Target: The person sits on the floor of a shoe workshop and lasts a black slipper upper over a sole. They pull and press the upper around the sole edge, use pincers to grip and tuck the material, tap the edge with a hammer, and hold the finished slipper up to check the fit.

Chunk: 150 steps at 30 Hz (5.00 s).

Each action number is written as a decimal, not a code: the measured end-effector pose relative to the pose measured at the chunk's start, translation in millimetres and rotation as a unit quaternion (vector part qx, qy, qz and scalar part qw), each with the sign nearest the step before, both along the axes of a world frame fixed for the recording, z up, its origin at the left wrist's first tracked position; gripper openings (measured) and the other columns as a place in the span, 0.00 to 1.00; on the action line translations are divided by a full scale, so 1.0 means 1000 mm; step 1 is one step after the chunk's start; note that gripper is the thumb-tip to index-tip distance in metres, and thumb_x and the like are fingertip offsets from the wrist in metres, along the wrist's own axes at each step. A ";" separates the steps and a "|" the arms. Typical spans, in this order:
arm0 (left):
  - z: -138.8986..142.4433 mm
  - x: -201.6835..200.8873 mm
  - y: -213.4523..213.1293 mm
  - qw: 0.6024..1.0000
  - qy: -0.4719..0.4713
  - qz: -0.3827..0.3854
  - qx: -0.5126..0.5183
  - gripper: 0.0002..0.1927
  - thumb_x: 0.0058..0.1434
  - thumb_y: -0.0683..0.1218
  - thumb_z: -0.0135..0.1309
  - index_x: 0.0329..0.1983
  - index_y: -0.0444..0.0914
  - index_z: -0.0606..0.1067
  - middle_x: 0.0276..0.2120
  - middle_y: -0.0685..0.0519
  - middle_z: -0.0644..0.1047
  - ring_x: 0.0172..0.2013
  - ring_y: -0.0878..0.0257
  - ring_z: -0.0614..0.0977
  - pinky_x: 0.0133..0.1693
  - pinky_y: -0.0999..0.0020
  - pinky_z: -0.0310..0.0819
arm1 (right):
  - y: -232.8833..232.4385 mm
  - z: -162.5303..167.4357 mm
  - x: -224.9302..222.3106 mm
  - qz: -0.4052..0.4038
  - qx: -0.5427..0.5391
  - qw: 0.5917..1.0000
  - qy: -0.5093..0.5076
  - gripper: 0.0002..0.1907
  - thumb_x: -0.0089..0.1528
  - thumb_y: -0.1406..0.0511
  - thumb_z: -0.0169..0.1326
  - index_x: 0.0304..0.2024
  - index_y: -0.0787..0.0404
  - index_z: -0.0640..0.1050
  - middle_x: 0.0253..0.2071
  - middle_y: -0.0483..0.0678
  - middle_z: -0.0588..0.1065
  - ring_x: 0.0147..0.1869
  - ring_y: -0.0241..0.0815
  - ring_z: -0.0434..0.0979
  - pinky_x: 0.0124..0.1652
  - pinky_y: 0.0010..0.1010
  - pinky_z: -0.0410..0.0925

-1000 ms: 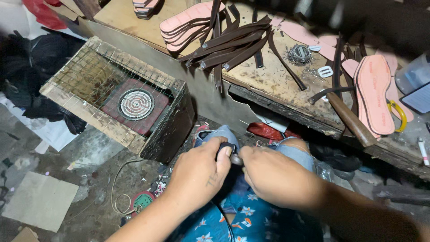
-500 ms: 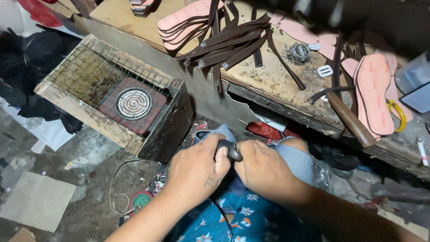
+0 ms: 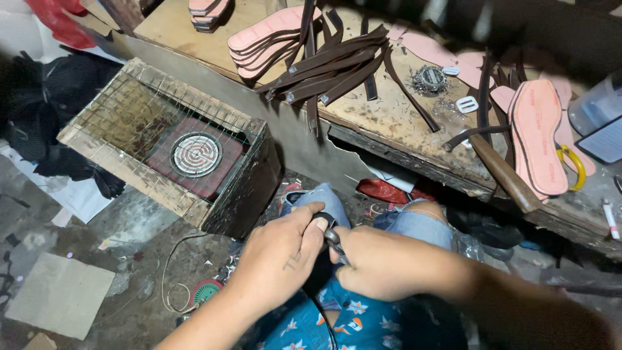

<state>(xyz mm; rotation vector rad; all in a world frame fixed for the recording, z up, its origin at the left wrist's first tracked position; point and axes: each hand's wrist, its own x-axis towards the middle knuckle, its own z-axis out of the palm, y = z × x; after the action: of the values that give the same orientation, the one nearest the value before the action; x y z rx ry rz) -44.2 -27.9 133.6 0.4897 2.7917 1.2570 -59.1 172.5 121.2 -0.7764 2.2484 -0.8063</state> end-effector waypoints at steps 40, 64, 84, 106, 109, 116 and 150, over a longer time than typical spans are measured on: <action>0.002 0.003 -0.008 0.992 -0.093 0.065 -0.056 0.17 0.61 0.53 0.50 0.47 0.42 0.80 0.32 0.41 0.83 0.36 0.44 0.85 0.39 0.51 0.78 | -0.016 -0.023 0.019 -0.081 -0.064 0.995 -0.017 0.21 0.54 0.61 0.56 0.44 0.68 0.69 0.34 0.59 0.77 0.39 0.57 0.79 0.39 0.44 0.71; -0.008 -0.002 -0.003 0.992 0.050 -0.005 -0.112 0.14 0.60 0.50 0.52 0.46 0.40 0.76 0.31 0.43 0.82 0.27 0.42 0.82 0.30 0.49 0.76 | -0.010 -0.051 0.040 -0.242 -0.036 0.963 0.110 0.12 0.63 0.62 0.53 0.42 0.64 0.70 0.38 0.59 0.76 0.43 0.64 0.77 0.41 0.48 0.69; 0.002 -0.015 -0.018 0.995 -0.053 0.031 -0.076 0.14 0.64 0.51 0.47 0.46 0.42 0.79 0.31 0.40 0.81 0.36 0.40 0.82 0.39 0.47 0.75 | -0.023 -0.045 0.025 -0.117 -0.115 0.986 0.033 0.18 0.56 0.63 0.54 0.48 0.63 0.71 0.38 0.56 0.78 0.43 0.61 0.79 0.41 0.44 0.70; -0.005 -0.047 0.010 0.990 -0.029 0.048 -0.127 0.16 0.65 0.53 0.45 0.34 0.36 0.75 0.29 0.36 0.79 0.34 0.36 0.81 0.38 0.41 0.73 | -0.037 -0.094 -0.021 -0.380 -0.185 0.808 0.411 0.18 0.59 0.70 0.60 0.49 0.64 0.69 0.35 0.57 0.77 0.38 0.55 0.80 0.40 0.42 0.72; -0.004 -0.049 0.008 0.990 -0.031 0.055 -0.124 0.16 0.65 0.53 0.44 0.34 0.36 0.75 0.29 0.37 0.79 0.34 0.36 0.81 0.38 0.41 0.73 | -0.031 -0.092 -0.026 -0.440 -0.252 0.832 0.224 0.15 0.60 0.71 0.57 0.47 0.64 0.70 0.34 0.51 0.79 0.35 0.43 0.80 0.38 0.34 0.73; -0.002 -0.049 0.005 0.991 -0.024 0.034 -0.124 0.16 0.65 0.53 0.45 0.35 0.36 0.74 0.28 0.37 0.79 0.33 0.37 0.81 0.38 0.41 0.73 | -0.022 -0.093 -0.024 -0.386 -0.371 0.836 0.121 0.16 0.61 0.70 0.61 0.47 0.64 0.69 0.38 0.48 0.78 0.40 0.35 0.78 0.41 0.29 0.73; 0.004 -0.006 0.012 0.977 0.016 -0.100 -0.187 0.12 0.63 0.51 0.49 0.38 0.36 0.70 0.29 0.42 0.78 0.28 0.41 0.81 0.31 0.46 0.73 | 0.026 -0.008 0.021 -0.125 0.023 0.983 -0.134 0.18 0.61 0.60 0.51 0.52 0.58 0.73 0.39 0.52 0.76 0.46 0.48 0.78 0.46 0.37 0.68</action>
<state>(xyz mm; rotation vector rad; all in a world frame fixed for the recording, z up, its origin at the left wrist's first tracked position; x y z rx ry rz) -50.2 -16.0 138.0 0.7393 2.8181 0.6689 -38.3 198.4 113.7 -0.3412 2.1345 -0.9129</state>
